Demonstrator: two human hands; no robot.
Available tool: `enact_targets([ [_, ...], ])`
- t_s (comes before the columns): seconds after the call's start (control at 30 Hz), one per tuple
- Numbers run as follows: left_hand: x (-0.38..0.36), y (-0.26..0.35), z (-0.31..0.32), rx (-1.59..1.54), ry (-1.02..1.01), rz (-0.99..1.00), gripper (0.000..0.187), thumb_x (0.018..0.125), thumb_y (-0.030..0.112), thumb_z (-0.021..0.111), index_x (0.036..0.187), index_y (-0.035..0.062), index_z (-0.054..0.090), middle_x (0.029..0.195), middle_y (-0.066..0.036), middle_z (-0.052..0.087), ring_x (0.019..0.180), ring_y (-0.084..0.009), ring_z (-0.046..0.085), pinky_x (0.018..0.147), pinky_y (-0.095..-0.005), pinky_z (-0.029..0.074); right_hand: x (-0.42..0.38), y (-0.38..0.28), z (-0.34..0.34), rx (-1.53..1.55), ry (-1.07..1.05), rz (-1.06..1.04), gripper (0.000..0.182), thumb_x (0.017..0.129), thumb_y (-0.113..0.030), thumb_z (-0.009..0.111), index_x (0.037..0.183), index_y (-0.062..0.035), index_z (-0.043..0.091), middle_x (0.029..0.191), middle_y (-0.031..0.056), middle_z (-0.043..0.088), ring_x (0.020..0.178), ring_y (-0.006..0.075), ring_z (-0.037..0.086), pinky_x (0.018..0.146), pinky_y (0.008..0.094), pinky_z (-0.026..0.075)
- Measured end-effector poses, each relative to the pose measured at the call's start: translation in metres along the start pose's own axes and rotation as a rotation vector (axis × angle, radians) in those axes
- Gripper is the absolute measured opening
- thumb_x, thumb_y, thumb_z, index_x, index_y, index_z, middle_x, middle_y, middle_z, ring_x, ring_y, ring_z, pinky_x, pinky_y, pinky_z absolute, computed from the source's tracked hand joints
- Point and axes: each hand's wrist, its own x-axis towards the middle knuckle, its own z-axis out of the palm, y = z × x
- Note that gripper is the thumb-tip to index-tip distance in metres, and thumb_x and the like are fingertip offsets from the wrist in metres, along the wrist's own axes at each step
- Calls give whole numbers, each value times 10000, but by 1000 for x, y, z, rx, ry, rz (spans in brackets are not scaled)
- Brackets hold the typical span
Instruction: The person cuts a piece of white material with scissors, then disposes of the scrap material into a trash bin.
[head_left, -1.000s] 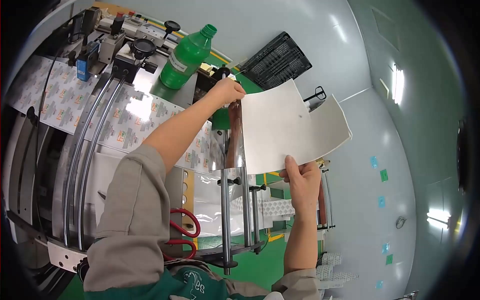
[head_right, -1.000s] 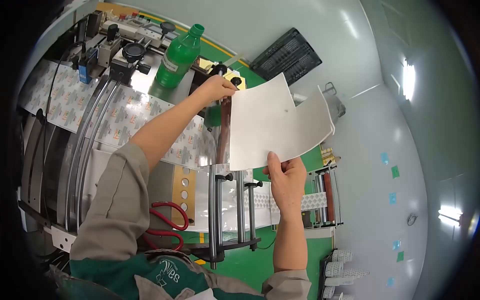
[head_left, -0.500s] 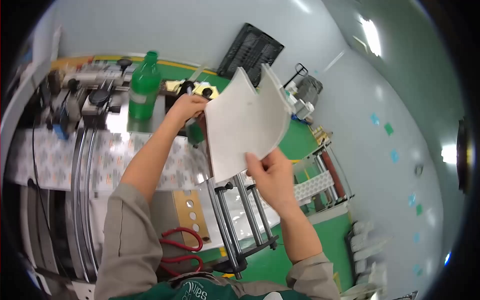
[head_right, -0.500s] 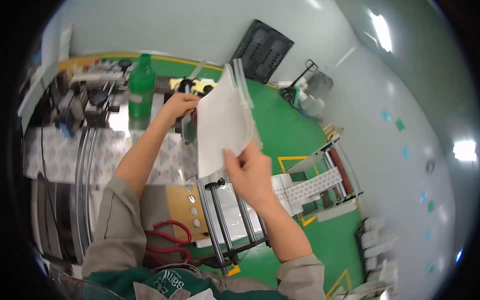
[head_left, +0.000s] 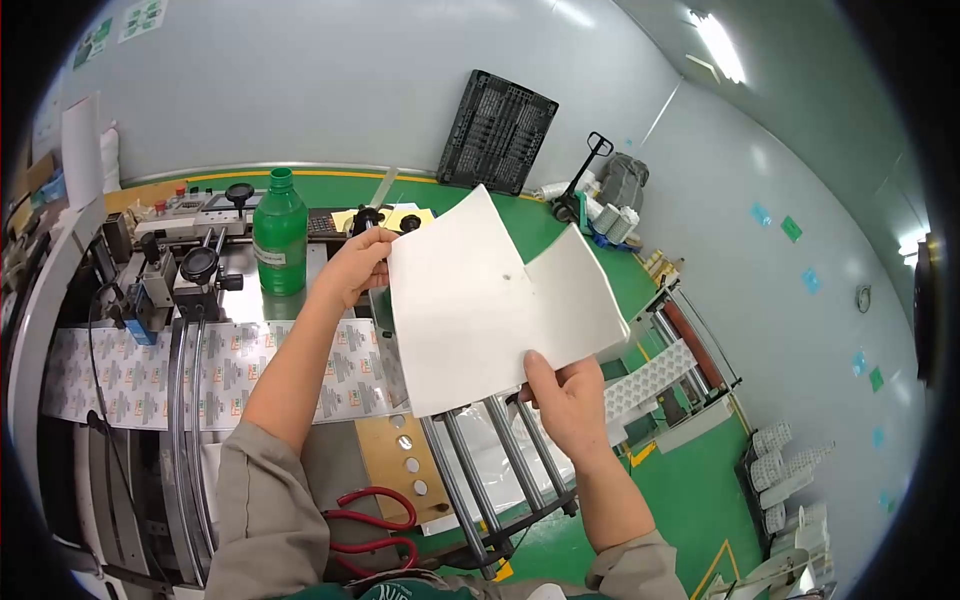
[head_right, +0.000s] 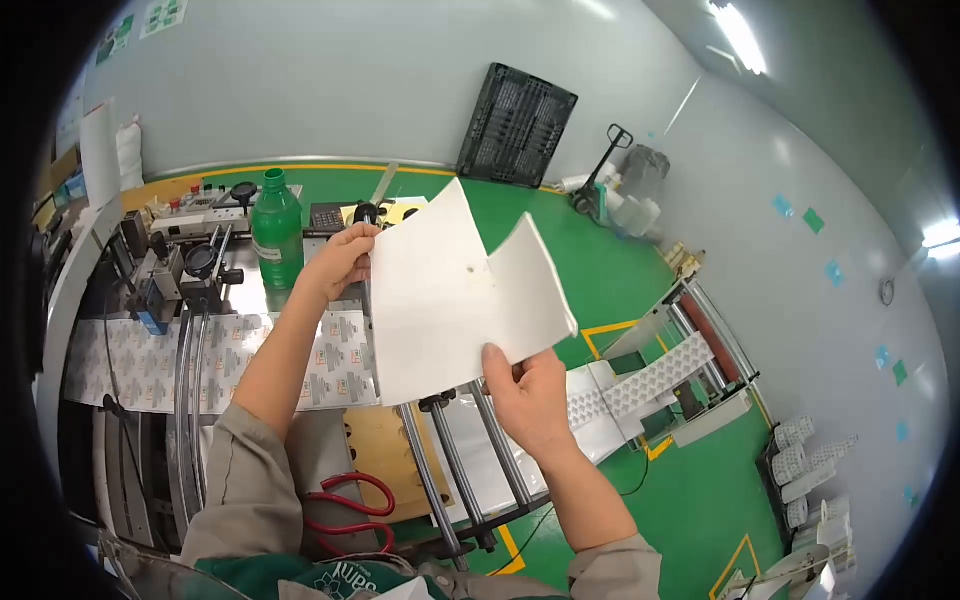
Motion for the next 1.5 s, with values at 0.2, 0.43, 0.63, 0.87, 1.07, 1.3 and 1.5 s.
enact_targets([
  [0.2, -7, 2, 6, 48, 55, 108, 159, 886, 95, 464, 1007, 127, 562, 839, 8, 568, 688, -61, 539, 594, -219, 462, 2, -6, -7, 47, 8, 54, 188, 853, -122, 551, 954, 35, 524, 707, 70, 599, 498, 103, 549, 437, 212, 412],
  [0.43, -11, 4, 9, -12, 24, 89, 217, 904, 122, 438, 1058, 89, 587, 924, -8, 587, 733, -75, 546, 622, -196, 453, 6, -1, -11, 104, 15, 92, 154, 858, -125, 555, 909, 20, 540, 664, 54, 589, 510, 92, 539, 447, 207, 403],
  [0.63, -17, 12, 12, 65, -9, 148, 307, 825, 76, 540, 1132, 78, 542, 948, 4, 545, 809, -65, 522, 689, -204, 438, 19, -4, -17, 10, 65, 42, 150, 853, -145, 582, 828, 3, 568, 663, 40, 591, 509, 97, 533, 457, 217, 384],
  [0.87, -23, 29, 12, 531, 230, 494, 575, 752, 266, 693, 1233, 58, 457, 1101, -102, 572, 1017, -198, 510, 933, -333, 376, 40, -27, -41, -82, 24, 6, 157, 867, -144, 584, 943, -7, 599, 701, -16, 582, 573, 37, 479, 522, 190, 393],
  [1.07, -104, 123, 76, 881, -39, 871, 804, 661, 300, 756, 1322, 38, 380, 1190, -149, 541, 1113, -223, 490, 968, -345, 356, 75, -86, -51, -251, -295, -71, 283, 854, -208, 605, 1004, 32, 615, 874, 29, 631, 823, 87, 541, 764, 244, 434],
  [1.3, -93, 119, 76, 338, -105, 524, 471, 701, 254, 731, 1055, -25, 596, 935, -118, 647, 830, -186, 619, 736, -299, 501, 92, -113, -48, -284, -89, -286, 371, 854, -248, 591, 1131, -9, 530, 926, 30, 561, 860, 108, 513, 751, 244, 428],
  [1.5, -70, 102, 68, -310, 164, 597, 438, 768, 183, 695, 1081, -76, 531, 973, -140, 600, 805, -200, 618, 634, -330, 541, 83, -80, -35, -45, -179, -127, 491, 869, -237, 559, 1259, 11, 392, 959, 65, 575, 893, 143, 556, 758, 296, 464],
])
